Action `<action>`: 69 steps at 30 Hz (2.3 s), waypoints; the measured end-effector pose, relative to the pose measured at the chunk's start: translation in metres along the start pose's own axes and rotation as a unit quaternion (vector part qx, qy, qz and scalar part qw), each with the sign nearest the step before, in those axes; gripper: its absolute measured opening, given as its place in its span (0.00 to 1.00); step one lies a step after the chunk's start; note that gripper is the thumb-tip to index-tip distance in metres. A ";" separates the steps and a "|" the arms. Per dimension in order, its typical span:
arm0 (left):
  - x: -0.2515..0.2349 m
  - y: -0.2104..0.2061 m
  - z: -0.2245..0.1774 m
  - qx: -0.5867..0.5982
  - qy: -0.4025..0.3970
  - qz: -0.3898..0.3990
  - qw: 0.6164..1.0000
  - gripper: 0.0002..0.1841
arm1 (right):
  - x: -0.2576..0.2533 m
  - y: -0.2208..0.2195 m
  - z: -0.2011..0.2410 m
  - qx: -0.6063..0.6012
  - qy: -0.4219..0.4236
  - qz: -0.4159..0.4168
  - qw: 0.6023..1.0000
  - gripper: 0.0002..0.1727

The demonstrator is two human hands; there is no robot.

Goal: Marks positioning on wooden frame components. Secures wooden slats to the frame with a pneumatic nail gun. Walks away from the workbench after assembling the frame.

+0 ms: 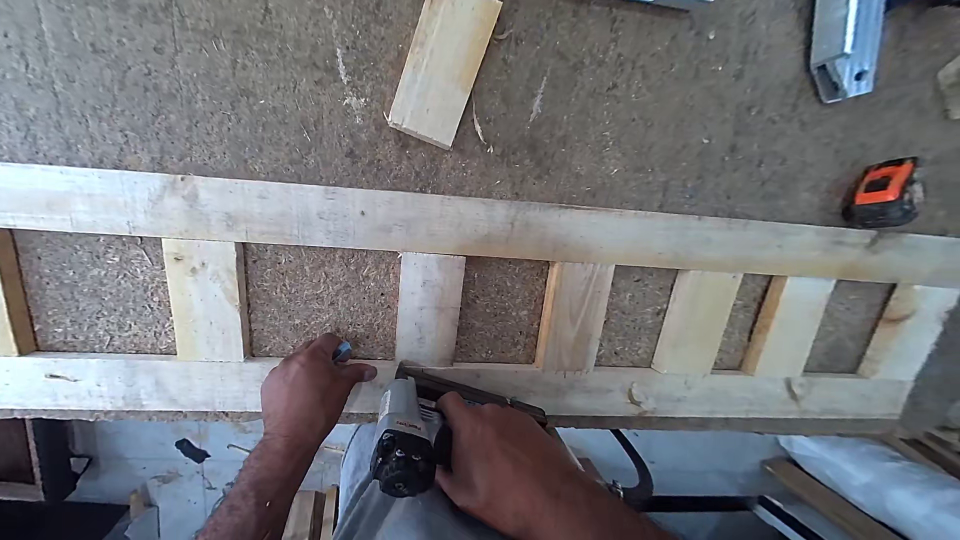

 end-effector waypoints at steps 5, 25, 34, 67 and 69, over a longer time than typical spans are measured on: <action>0.000 0.000 0.000 0.001 -0.008 -0.014 1.000 0.24 | 0.004 -0.001 -0.011 0.008 -0.010 -0.007 1.000 0.30; -0.001 -0.001 0.005 0.029 -0.016 -0.058 0.998 0.22 | 0.015 -0.003 -0.055 -0.013 -0.009 -0.026 1.000 0.32; -0.001 0.000 0.006 0.032 0.005 -0.061 0.998 0.22 | 0.014 -0.001 -0.064 0.007 -0.007 -0.014 1.000 0.28; -0.043 0.055 -0.085 0.123 -0.145 -0.058 0.980 0.13 | -0.016 0.132 0.012 -0.017 -0.035 -0.089 0.995 0.34; -0.043 0.052 -0.084 0.125 -0.152 -0.070 0.978 0.12 | -0.015 0.131 0.010 -0.024 -0.044 -0.077 0.996 0.37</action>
Point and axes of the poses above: each hand's wrist, its own x-axis away from the middle knuckle, its own y-axis out of the back of the hand, z = x × y, the point moved 6 cm from there along -x, towards the middle knuckle, and after that the axes turned 4 degrees about -x, right-handed, at the moved point
